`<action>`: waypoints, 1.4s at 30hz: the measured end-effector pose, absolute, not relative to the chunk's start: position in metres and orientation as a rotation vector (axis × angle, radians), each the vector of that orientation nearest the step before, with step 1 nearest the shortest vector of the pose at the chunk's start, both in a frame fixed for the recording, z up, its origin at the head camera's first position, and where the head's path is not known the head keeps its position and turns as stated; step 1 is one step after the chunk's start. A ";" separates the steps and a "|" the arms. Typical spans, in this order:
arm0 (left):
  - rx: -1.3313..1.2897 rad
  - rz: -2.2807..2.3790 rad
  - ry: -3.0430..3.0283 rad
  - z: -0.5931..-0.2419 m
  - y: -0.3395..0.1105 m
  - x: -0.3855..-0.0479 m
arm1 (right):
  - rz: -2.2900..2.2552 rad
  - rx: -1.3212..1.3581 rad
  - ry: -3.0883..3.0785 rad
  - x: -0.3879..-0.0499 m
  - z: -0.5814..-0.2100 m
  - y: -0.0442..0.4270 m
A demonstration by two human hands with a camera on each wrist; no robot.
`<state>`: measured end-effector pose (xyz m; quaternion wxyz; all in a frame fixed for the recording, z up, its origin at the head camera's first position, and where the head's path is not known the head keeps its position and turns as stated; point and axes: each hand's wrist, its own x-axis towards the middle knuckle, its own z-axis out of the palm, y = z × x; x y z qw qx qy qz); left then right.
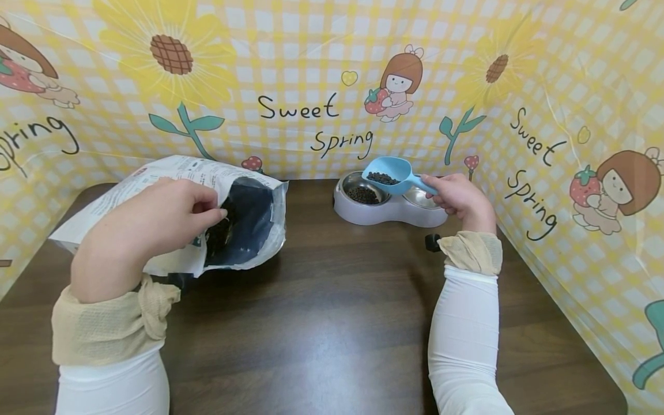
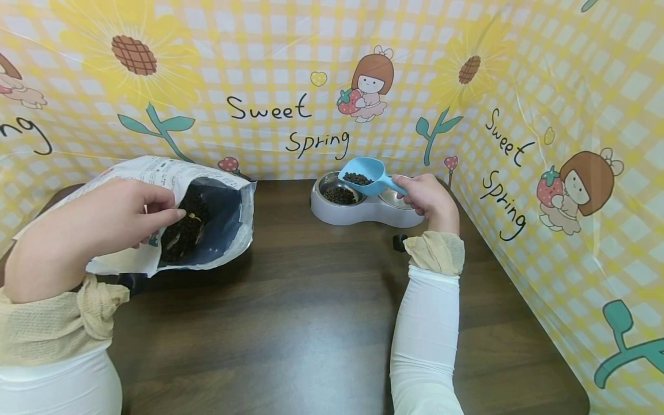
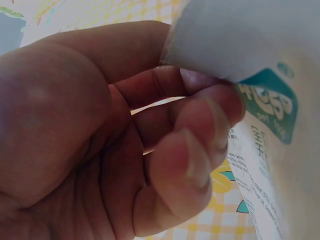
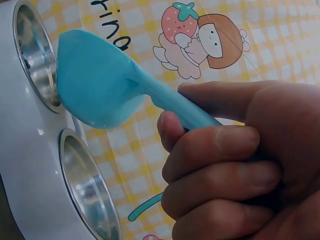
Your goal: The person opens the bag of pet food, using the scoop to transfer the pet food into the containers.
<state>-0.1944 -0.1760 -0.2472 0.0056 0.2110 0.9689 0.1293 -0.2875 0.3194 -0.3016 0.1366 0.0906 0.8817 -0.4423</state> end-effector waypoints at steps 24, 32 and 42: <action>0.652 0.398 3.031 -0.247 -0.176 -0.195 | -1.089 0.208 2.680 -0.289 -0.301 0.316; 0.651 0.409 3.024 -0.248 -0.176 -0.195 | -0.991 0.159 2.744 -0.292 -0.302 0.312; 0.657 0.403 3.035 -0.247 -0.176 -0.195 | -0.957 0.154 2.776 -0.294 -0.303 0.308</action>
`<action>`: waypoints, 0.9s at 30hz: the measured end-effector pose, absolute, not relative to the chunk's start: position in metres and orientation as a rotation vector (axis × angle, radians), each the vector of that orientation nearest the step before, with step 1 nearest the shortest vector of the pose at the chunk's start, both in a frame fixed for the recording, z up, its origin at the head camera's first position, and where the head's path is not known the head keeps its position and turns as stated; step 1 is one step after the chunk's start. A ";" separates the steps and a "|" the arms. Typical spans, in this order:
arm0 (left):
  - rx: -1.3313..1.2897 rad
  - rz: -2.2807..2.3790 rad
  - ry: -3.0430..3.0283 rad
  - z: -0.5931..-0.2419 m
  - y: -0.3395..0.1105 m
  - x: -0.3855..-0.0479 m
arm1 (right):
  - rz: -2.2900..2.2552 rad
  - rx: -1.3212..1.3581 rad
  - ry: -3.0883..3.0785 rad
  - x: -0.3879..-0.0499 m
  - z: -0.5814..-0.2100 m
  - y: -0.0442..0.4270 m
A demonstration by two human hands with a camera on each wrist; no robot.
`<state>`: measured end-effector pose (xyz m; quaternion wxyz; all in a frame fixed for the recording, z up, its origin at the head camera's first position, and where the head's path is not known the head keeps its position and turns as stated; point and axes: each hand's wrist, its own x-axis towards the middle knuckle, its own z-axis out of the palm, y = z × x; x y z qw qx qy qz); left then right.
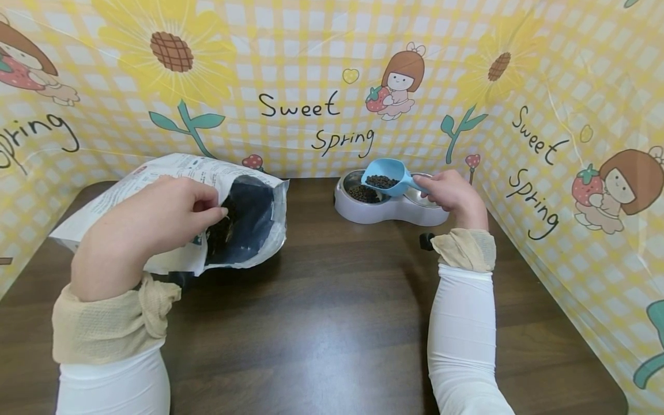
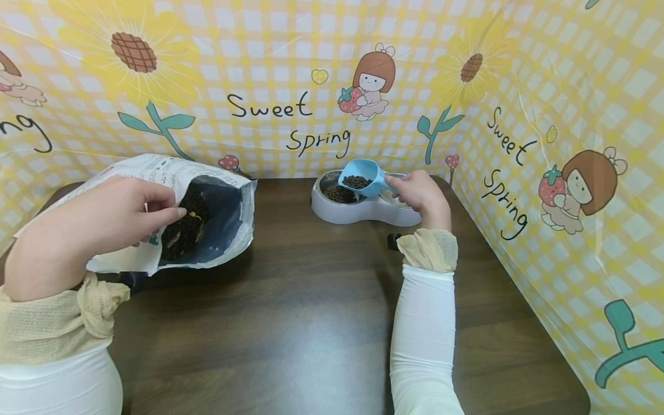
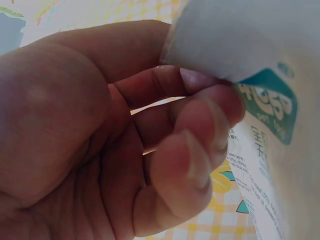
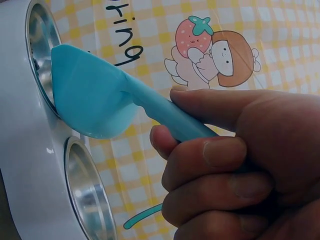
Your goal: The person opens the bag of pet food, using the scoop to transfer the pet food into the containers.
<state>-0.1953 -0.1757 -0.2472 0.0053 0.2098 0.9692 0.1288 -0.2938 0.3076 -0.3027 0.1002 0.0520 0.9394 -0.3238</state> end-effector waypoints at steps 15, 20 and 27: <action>0.644 0.408 3.031 -0.246 -0.175 -0.195 | -0.890 0.120 2.865 -0.292 -0.301 0.303; 0.638 0.412 3.028 -0.247 -0.176 -0.195 | -0.869 0.130 2.885 -0.292 -0.300 0.299; 0.636 0.416 3.027 -0.247 -0.175 -0.195 | -0.823 0.128 2.910 -0.293 -0.300 0.297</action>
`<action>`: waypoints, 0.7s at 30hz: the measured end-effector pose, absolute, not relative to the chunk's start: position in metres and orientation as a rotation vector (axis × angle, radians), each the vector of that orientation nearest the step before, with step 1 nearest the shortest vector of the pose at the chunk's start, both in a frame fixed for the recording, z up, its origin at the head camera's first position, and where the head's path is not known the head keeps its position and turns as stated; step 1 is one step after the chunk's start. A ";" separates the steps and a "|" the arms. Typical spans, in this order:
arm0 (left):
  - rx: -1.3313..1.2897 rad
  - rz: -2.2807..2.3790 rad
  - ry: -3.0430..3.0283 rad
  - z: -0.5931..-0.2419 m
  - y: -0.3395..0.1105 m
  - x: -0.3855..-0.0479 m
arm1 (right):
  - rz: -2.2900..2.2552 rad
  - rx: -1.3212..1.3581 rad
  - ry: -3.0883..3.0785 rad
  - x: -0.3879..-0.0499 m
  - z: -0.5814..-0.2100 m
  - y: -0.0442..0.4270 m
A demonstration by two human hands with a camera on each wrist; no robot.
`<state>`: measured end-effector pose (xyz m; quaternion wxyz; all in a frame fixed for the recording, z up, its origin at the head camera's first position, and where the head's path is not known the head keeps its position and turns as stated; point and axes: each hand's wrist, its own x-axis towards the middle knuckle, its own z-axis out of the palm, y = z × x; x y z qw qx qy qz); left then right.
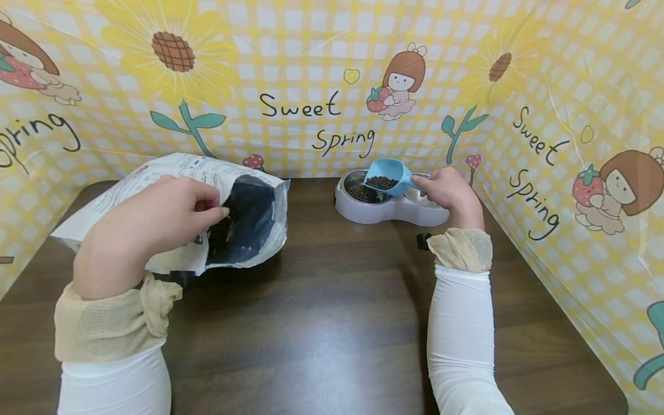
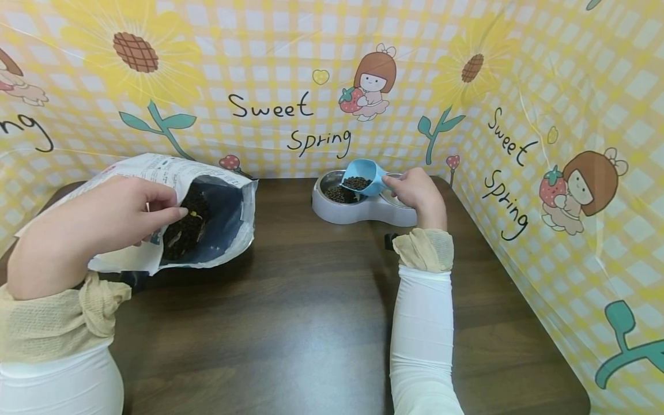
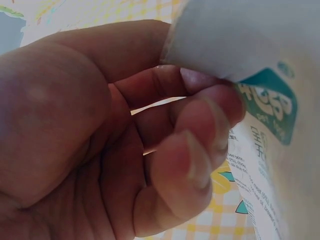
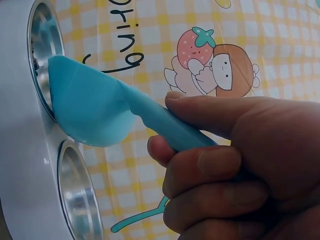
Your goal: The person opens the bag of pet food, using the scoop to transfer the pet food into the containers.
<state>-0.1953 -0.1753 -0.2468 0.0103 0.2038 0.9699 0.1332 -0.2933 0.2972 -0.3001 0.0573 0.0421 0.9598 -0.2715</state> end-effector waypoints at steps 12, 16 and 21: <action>0.631 0.419 3.021 -0.247 -0.175 -0.195 | -0.766 0.140 2.914 -0.292 -0.299 0.292; 0.630 0.418 3.019 -0.247 -0.175 -0.195 | -0.745 0.139 2.919 -0.291 -0.298 0.290; 0.621 0.419 3.020 -0.246 -0.175 -0.195 | -0.724 0.135 2.931 -0.289 -0.297 0.288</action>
